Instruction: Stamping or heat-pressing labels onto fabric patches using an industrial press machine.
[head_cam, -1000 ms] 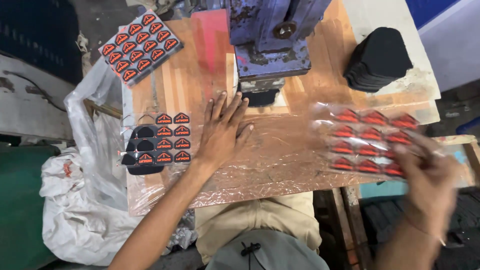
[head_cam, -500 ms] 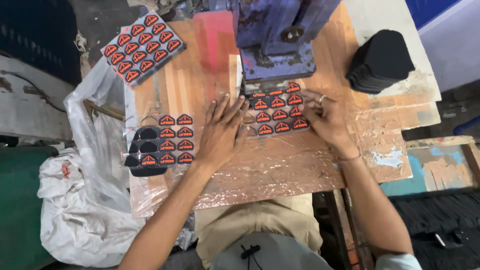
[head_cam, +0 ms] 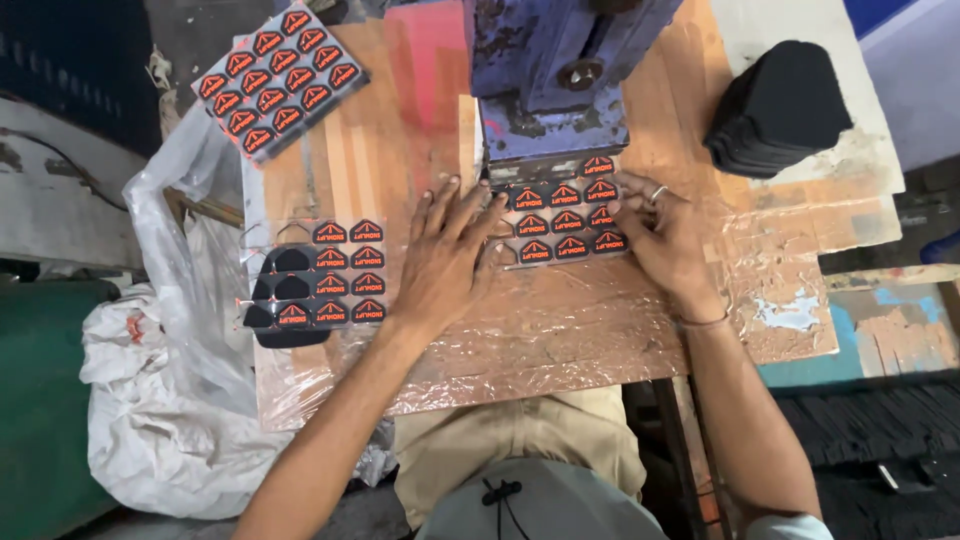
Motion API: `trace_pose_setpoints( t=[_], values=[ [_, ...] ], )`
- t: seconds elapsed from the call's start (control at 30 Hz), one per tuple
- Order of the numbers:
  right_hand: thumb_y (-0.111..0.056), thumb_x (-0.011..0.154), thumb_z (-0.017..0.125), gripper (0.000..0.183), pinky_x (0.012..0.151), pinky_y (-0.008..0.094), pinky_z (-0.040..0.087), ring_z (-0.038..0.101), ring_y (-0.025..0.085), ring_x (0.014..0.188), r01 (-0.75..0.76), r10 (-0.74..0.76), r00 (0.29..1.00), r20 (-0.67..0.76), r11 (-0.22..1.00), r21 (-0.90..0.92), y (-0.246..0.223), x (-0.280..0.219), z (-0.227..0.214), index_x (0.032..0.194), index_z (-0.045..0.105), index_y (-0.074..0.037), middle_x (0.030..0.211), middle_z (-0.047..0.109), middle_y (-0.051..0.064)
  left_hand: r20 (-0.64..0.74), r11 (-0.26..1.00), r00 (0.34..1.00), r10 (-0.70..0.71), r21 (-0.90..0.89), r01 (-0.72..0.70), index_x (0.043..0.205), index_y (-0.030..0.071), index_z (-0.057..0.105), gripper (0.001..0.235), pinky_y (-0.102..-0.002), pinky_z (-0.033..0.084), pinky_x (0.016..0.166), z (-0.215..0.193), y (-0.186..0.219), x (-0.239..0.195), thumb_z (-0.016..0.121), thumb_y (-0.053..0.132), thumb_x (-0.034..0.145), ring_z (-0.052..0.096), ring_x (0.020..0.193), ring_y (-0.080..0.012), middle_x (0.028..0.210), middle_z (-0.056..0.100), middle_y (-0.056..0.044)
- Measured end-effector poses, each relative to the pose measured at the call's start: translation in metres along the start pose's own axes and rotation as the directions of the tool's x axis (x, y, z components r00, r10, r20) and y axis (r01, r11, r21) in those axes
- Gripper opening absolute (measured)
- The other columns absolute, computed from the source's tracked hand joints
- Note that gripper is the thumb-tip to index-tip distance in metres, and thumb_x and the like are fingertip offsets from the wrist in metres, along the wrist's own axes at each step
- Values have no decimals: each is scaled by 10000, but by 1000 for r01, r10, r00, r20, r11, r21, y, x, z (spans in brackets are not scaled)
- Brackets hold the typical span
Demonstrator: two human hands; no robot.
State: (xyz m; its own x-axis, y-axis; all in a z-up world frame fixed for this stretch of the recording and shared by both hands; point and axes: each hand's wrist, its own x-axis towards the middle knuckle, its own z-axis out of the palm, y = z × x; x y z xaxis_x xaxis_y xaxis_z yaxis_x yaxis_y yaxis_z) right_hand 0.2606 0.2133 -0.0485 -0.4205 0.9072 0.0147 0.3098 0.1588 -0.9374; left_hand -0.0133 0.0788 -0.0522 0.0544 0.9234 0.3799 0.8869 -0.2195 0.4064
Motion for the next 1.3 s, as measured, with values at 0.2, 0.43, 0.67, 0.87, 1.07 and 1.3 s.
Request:
trace_pose_setpoints(
  t=[0.2, 0.43, 0.67, 0.87, 1.07, 1.3],
  values=[
    [-38, 990, 664, 387, 598, 159, 424, 530, -6, 721, -18, 17, 1000, -23, 998, -61, -22, 0, 3, 1369, 623, 26, 881, 673, -48, 48, 1000, 999, -9, 1, 9, 1526, 128, 491, 619, -595, 218, 1240, -6, 1, 4, 645, 237, 937, 328, 1480, -405, 1580, 433, -144],
    [-26, 997, 639, 419, 546, 185, 365, 477, 28, 672, -35, 33, 999, 41, 999, 38, -33, -18, -2, 1415, 656, -7, 880, 632, -27, 27, 998, 998, 55, 13, -56, 1495, 85, 516, 593, -592, 254, 1216, -29, 4, -4, 666, 254, 947, 368, 1460, -429, 1559, 466, -162],
    [-83, 972, 663, 402, 529, 211, 505, 639, 63, 631, -156, 154, 985, -84, 987, -23, -27, -84, -25, 1364, 611, -14, 873, 729, 26, -66, 869, 866, -495, -14, 495, 1388, -62, 538, 898, -528, 422, 1062, -128, -88, -120, 867, 494, 765, 579, 1219, -419, 1300, 610, -283],
    [-86, 915, 745, 383, 588, 238, 543, 675, 88, 682, -32, 22, 998, -50, 976, -215, -62, -108, 0, 1287, 687, -20, 921, 761, 21, 204, 439, 442, -874, -63, 896, 1184, -36, 671, 542, -446, 553, 717, -173, -65, -185, 893, 283, 806, 688, 793, -316, 954, 764, -213],
    [-100, 788, 775, 601, 813, 212, 617, 715, 58, 979, -54, -7, 954, 298, 980, 193, -132, -91, 68, 1344, 548, -73, 1133, 715, -34, 174, 542, 800, -574, -652, 530, 1267, 14, 565, 573, -275, 591, 809, -135, 47, -97, 849, 126, 782, 722, 976, -151, 1092, 745, -104],
    [-54, 940, 673, 219, 589, 377, 508, 632, 210, 698, 196, -152, 970, 190, 951, -239, -65, -89, 80, 1143, 742, -5, 887, 735, 95, 83, 582, 832, -548, -677, 450, 1282, 21, 577, 558, -318, 606, 879, -51, 46, -38, 842, 132, 803, 758, 1007, -153, 1107, 772, -107]
  ],
)
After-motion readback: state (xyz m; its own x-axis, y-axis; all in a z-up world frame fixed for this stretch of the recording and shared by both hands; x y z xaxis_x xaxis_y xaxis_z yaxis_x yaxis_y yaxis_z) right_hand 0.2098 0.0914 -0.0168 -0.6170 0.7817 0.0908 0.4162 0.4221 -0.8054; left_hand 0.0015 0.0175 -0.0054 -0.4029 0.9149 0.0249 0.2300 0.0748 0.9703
